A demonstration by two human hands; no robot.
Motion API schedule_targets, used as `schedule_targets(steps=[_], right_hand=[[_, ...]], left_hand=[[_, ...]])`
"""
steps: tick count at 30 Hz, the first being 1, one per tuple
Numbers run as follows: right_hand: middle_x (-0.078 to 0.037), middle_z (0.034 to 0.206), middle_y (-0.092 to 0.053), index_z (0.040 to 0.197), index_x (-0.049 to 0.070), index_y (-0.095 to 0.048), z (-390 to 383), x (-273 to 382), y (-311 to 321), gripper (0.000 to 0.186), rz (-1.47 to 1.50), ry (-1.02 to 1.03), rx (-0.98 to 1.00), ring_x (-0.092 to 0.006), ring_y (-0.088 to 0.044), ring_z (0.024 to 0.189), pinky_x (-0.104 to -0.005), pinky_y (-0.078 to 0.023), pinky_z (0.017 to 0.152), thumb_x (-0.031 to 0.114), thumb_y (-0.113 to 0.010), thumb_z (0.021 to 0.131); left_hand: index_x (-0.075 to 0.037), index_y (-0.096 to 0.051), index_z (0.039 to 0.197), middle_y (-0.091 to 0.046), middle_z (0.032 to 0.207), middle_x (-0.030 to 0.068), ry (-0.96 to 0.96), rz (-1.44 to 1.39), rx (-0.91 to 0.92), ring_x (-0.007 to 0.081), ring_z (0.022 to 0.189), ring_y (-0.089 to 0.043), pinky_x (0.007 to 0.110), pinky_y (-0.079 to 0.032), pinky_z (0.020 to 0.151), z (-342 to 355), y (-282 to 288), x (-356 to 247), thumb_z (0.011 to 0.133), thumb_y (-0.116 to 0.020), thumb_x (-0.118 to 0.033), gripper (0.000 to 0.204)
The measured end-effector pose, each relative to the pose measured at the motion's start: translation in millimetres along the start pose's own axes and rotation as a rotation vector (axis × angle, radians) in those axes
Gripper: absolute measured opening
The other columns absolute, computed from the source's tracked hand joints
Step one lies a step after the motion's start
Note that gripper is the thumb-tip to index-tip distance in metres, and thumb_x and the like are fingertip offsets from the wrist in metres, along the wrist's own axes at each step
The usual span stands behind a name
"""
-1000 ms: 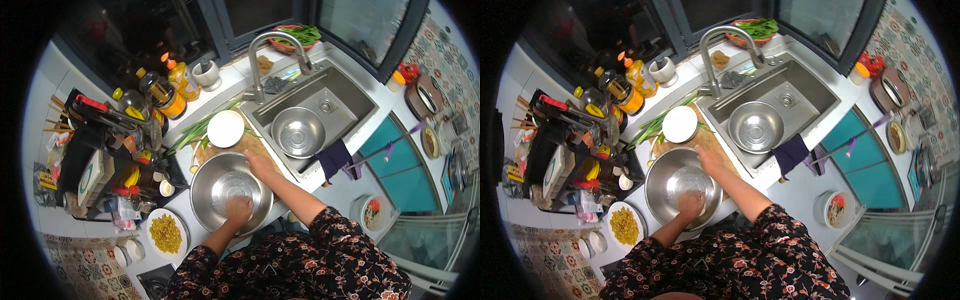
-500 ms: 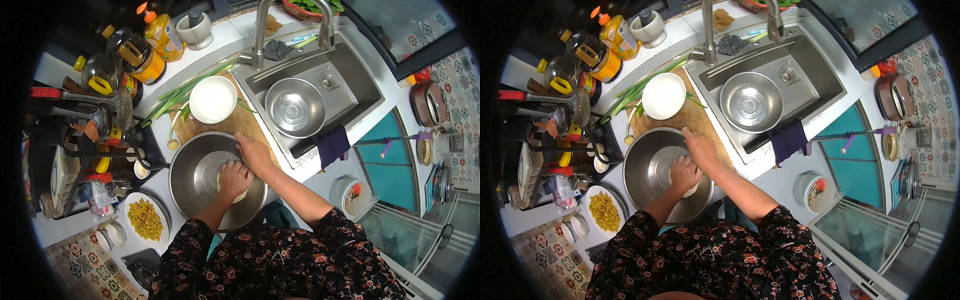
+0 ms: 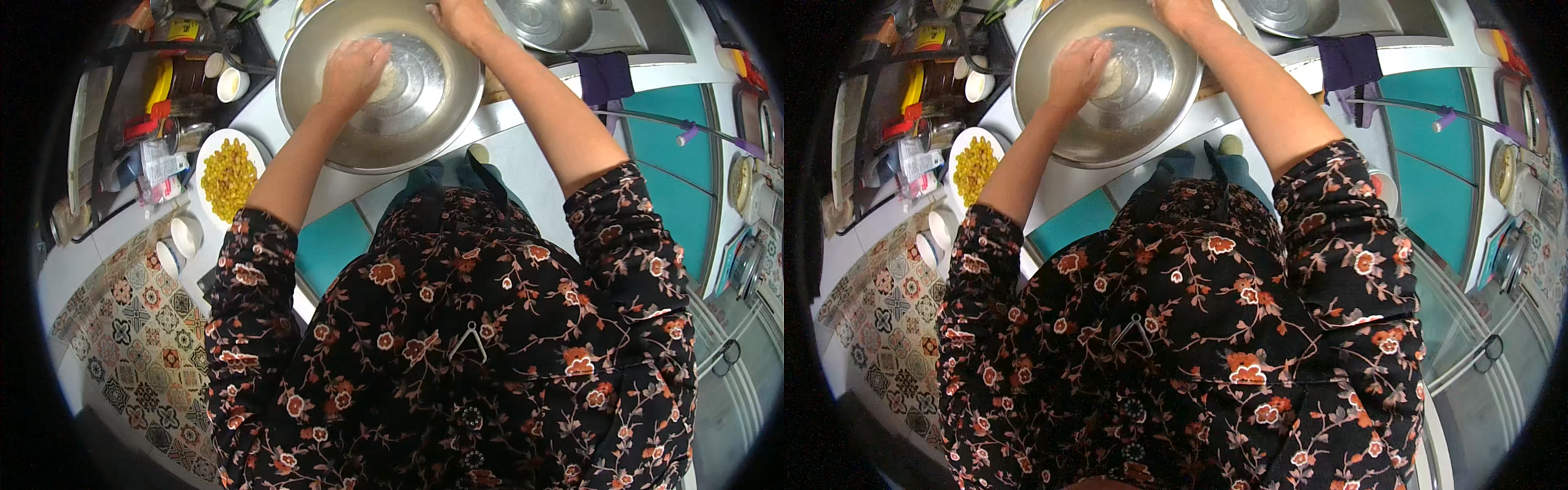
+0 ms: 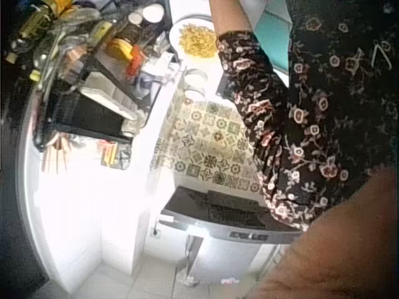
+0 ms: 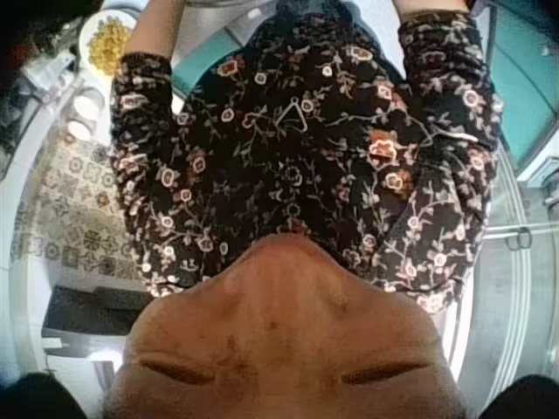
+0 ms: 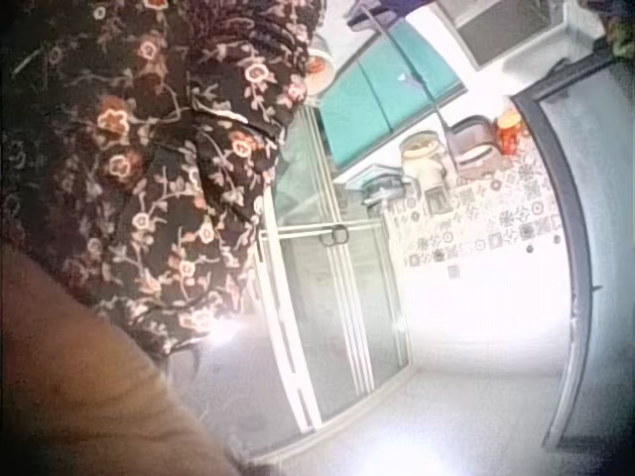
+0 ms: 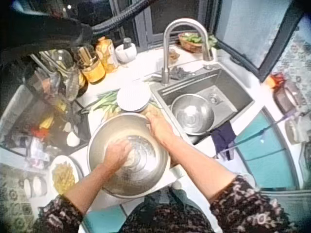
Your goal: The person kneads dough in a metal mixing bowl by hand, repeatedly folding and pressing the mixture until it forms a cohesive ball. The person then lifts the dough ball and walks to another room, placing it on a table.
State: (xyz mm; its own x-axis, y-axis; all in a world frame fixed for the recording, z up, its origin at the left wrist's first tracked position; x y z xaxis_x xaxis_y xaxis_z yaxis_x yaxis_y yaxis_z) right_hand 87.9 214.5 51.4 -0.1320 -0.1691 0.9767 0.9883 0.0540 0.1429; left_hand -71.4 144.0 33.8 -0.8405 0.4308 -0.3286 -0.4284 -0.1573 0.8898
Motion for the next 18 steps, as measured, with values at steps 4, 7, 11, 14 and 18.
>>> schedule_targets(steps=[4, 7, 11, 14, 18], right_hand=[[-0.022, 0.104, -0.056, 0.094, 0.005, -0.054, 3, -15, -14, 0.017, -0.673, 0.118, 0.232, -0.0379, -0.052, 0.098, -0.0431, -0.040, 0.088, 0.007, -0.050, 0.077], [-0.023, 0.105, -0.055, 0.096, 0.004, -0.053, 2, -5, -9, 0.018, -0.721, 0.081, 0.220, -0.0386, -0.051, 0.099, -0.0424, -0.039, 0.088, 0.009, -0.050, 0.079], [-0.025, 0.106, -0.055, 0.103, 0.002, -0.053, 5, -2, -5, 0.024, -0.547, 0.443, -0.006, -0.0390, -0.049, 0.104, -0.0411, -0.038, 0.089, 0.011, -0.049, 0.081], [-0.026, 0.105, -0.055, 0.106, 0.002, -0.052, 1, 4, -5, 0.026, -0.410, 0.226, 0.002, -0.0388, -0.048, 0.106, -0.0421, -0.038, 0.090, 0.009, -0.051, 0.081], [-0.025, 0.100, -0.057, 0.106, 0.006, -0.051, -7, -19, -18, 0.025, -0.706, -0.168, 0.310, -0.0395, -0.051, 0.099, -0.0439, -0.041, 0.083, 0.012, -0.053, 0.081]], left_hand=[[-0.010, -0.060, 0.079, -0.062, 0.080, 0.0089, 0.205, -0.015, 0.059, 0.0284, 0.078, -0.058, 0.041, -0.044, 0.069, -25, 8, 11, 0.083, -0.056, -0.028, 0.019], [-0.012, -0.061, 0.082, -0.061, 0.082, 0.0057, 0.004, 0.258, 0.121, 0.0268, 0.080, -0.057, 0.039, -0.042, 0.068, -26, -6, -7, 0.081, -0.058, -0.026, 0.014], [-0.013, -0.058, 0.083, -0.059, 0.085, 0.0022, -0.109, 0.301, 0.147, 0.0241, 0.081, -0.057, 0.039, -0.042, 0.069, -53, -21, -22, 0.074, -0.062, -0.023, 0.014], [-0.013, -0.057, 0.078, -0.058, 0.082, 0.0027, -0.238, 0.156, 0.085, 0.0239, 0.078, -0.057, 0.037, -0.043, 0.066, -40, -26, -18, 0.069, -0.064, -0.021, 0.013], [-0.014, -0.054, 0.065, -0.054, 0.070, 0.0019, -0.273, 0.025, 0.050, 0.0223, 0.066, -0.055, 0.036, -0.042, 0.057, -26, -38, -6, 0.064, -0.066, -0.018, 0.013]])
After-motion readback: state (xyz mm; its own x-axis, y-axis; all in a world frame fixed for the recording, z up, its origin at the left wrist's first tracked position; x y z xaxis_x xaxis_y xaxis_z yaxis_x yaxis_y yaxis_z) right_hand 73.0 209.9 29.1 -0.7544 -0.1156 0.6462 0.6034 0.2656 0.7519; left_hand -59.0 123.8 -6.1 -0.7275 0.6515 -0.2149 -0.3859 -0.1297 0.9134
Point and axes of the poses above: each hand's wrist, its own z-axis towards the middle knuckle, its own y-axis out of the back of the hand, x = y × z, the point moved 7 cm from there along z, towards the middle knuckle
